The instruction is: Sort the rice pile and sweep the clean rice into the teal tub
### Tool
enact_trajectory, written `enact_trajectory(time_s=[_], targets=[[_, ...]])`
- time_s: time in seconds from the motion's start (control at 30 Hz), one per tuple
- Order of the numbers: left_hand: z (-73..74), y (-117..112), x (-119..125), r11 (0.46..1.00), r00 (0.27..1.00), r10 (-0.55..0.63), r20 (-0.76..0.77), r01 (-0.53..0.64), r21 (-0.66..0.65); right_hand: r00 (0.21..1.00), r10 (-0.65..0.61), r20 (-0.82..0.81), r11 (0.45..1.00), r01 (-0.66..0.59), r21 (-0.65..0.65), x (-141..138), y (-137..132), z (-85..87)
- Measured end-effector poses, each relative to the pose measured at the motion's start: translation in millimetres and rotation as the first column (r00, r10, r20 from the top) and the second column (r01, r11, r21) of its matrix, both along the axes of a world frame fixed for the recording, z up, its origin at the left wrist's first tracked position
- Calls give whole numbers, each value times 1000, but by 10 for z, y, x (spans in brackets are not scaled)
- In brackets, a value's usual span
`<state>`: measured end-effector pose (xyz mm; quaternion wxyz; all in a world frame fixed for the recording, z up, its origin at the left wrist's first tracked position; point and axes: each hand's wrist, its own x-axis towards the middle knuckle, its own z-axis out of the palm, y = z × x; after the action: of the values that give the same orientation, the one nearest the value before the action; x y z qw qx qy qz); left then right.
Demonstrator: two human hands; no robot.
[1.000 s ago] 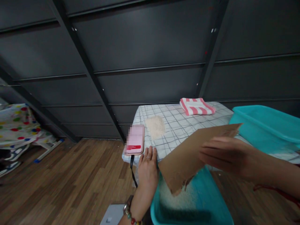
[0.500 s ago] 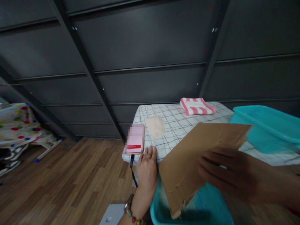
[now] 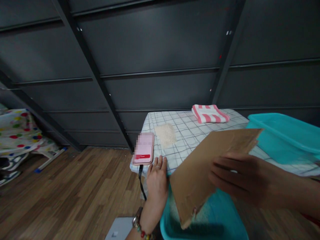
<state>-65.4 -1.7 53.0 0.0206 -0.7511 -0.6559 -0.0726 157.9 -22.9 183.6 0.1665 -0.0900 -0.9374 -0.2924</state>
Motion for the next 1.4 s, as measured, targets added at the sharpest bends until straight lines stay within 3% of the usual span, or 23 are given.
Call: enact_trajectory(time_s=[0.07, 0.13, 0.3, 0.43, 0.5, 0.6, 0.7, 0.77, 0.9, 1.0, 1.13, 1.4], targets=[[1, 0, -3, 1000, 1000, -15, 11, 15, -4, 997, 0, -73, 996, -7, -92, 58, -4, -18], [0, 6, -5, 1000, 1000, -19, 15, 20, -8, 995, -20, -95, 995, 10, -103, 79, -6, -50], [-1, 27, 3, 1000, 1000, -2, -25, 3, 8, 1000, -15, -6, 996, 16, 90, -17, 15, -103], [11, 29, -2, 1000, 999, -14, -30, 14, 20, 999, -14, -39, 995, 18, 102, 96, 45, -189], [25, 35, -13, 1000, 1000, -22, -18, 22, -7, 992, -33, -124, 998, 39, 46, 254, 71, -306], [52, 50, -32, 998, 999, -48, 7, 49, -50, 933, -167, -319, 984, 137, -114, 449, 126, -579], [65, 62, -47, 996, 999, -51, 15, 52, -66, 760, -321, -565, 945, 295, -140, 417, 181, -900], [62, 60, -56, 997, 999, -50, 15, 51, -57, 683, -376, -626, 915, 381, -133, 282, 204, -1089], [66, 40, -74, 998, 998, -57, 15, 57, -22, 740, -419, -526, 898, 423, -121, 22, 218, -1322], [104, 23, -67, 999, 999, -47, 12, 48, -24, 759, -476, -444, 872, 473, -126, -17, 227, -1388], [129, 10, -36, 999, 999, -28, 16, 28, -33, 736, -502, -455, 851, 515, -106, 30, 246, -1421], [-74, -102, -92, 974, 986, -69, 150, 34, 226, 732, -507, -455, 854, 500, -146, 11, 279, -1437]])
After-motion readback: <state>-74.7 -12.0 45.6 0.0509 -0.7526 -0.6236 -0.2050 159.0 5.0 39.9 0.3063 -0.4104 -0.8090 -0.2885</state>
